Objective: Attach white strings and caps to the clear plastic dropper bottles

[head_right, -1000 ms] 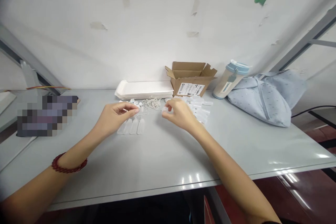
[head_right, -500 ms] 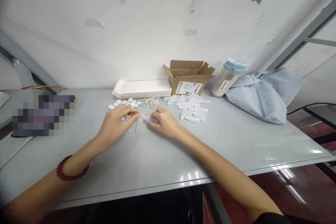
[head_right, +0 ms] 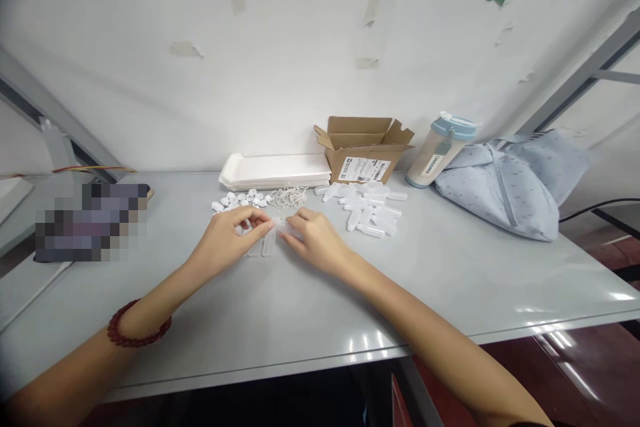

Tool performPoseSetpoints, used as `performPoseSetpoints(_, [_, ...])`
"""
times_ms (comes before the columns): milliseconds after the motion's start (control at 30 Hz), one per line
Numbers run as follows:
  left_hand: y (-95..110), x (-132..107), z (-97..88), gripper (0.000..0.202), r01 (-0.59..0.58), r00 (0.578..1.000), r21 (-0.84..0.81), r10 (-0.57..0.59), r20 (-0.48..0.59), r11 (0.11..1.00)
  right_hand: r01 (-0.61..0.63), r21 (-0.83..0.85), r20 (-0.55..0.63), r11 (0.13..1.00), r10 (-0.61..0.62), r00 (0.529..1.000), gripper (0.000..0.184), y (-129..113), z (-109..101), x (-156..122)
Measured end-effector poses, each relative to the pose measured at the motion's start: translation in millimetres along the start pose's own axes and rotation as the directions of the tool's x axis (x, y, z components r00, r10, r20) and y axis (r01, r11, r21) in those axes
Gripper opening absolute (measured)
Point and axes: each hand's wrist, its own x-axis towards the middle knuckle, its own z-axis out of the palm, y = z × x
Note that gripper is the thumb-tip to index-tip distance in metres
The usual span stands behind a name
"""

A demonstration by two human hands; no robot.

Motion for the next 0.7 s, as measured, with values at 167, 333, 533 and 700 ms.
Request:
performPoseSetpoints(167, [2,1,-3.4,0.014,0.059,0.998,-0.093,-0.055,0.037,0.994,0.085,-0.087,-0.01,0.993,-0.086,0.996,0.02,-4,-1,-1])
performPoseSetpoints(333, [2,2,-6.8,0.016,0.115,0.99,-0.215,-0.094,0.105,0.97,0.093,-0.182,-0.069,0.979,-0.107,0.992,0.024,-6,-1,-4])
performPoseSetpoints(533, [4,1,-5.2,0.028,0.194,0.974,-0.219,-0.16,0.163,0.956,0.142,-0.36,-0.137,0.922,-0.203,0.97,0.028,-8,1,-5])
performPoseSetpoints(700, [6,0,-5.5,0.035,0.22,0.971,-0.191,-0.196,0.14,0.957,0.12,-0.117,-0.107,0.986,-0.133,0.985,0.025,-12,1,-5])
